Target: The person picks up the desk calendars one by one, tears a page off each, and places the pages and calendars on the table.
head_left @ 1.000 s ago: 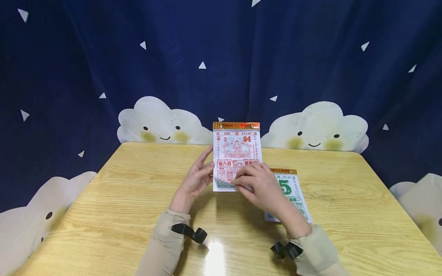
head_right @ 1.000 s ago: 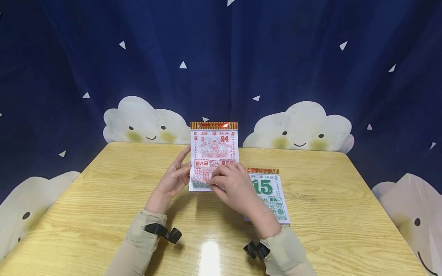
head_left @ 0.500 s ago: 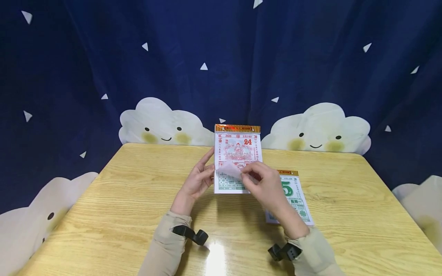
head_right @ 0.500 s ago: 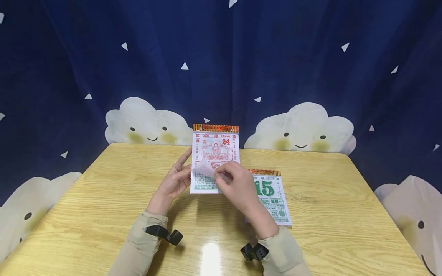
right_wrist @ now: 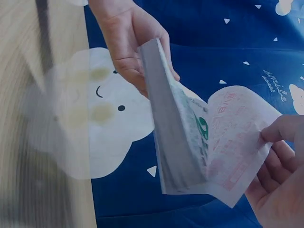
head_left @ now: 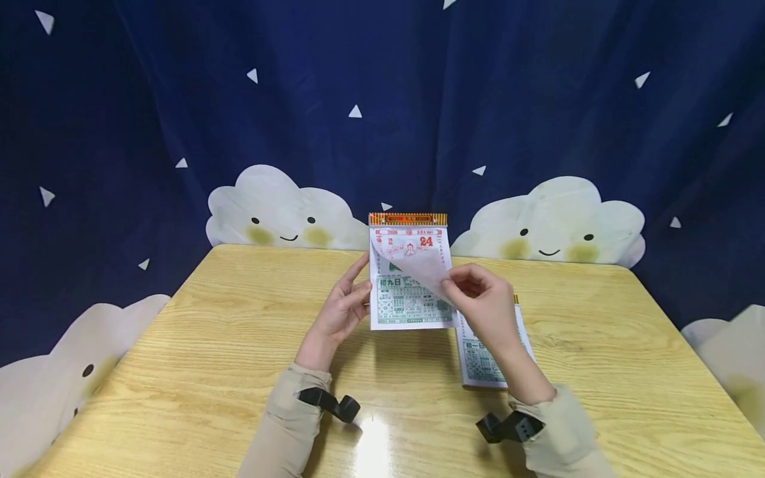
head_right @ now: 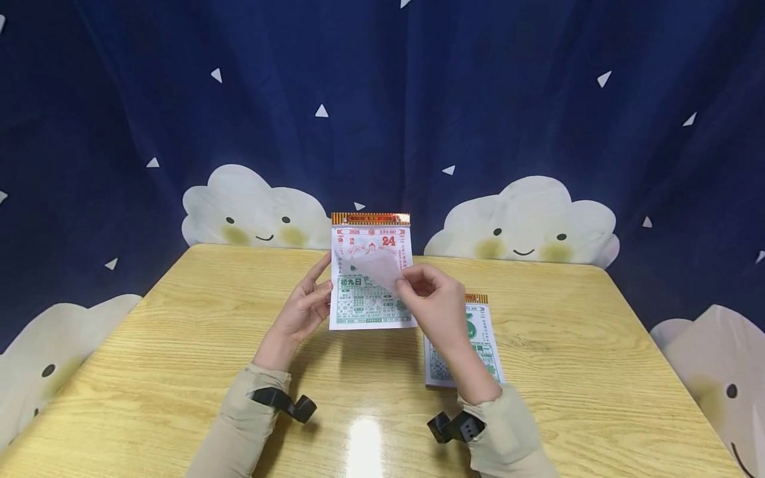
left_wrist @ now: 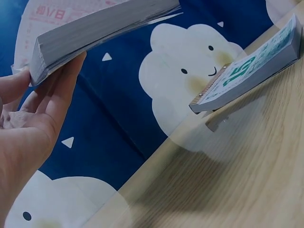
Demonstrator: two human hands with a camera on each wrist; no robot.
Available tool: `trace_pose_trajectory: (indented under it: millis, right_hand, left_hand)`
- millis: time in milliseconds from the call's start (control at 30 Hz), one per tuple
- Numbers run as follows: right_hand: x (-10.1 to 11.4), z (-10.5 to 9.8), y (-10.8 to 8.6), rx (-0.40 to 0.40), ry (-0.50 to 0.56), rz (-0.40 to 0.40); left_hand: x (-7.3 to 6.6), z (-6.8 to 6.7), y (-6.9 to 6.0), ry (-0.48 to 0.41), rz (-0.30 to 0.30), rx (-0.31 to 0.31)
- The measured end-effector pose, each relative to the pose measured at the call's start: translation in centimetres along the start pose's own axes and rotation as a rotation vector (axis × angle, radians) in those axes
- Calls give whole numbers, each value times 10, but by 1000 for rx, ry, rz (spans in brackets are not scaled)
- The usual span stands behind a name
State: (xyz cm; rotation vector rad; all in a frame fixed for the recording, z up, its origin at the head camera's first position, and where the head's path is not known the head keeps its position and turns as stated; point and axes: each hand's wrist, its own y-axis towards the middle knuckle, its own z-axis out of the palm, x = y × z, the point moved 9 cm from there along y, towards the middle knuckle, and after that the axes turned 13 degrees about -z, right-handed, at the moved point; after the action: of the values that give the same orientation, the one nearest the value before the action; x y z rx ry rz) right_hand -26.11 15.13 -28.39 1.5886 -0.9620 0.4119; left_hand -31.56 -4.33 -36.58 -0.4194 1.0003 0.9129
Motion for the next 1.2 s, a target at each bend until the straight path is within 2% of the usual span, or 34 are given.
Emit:
trace_pose_trajectory:
  millis: [167, 400, 600, 733, 900, 1200]
  right_hand:
    - [-3, -7, 6, -18, 23, 36]
    - [-7, -21, 14, -105, 72, 64]
    - [-14, -33, 21, -158, 36, 92]
    - [-22, -39, 27, -168, 24, 133]
    - [-32, -45, 39, -137, 21, 179]
    - [-45, -49, 60, -1, -50, 263]
  left_hand:
    - [-2, -1, 0, 18, 12, -7]
    - [-3, -1, 1, 60, 20, -21]
    - [-4, -1, 0, 82, 17, -41]
    - [-6, -1, -2, 104, 20, -48]
    - [-6, 1, -1, 116, 15, -37]
    - [-2, 4, 1, 111, 18, -2]
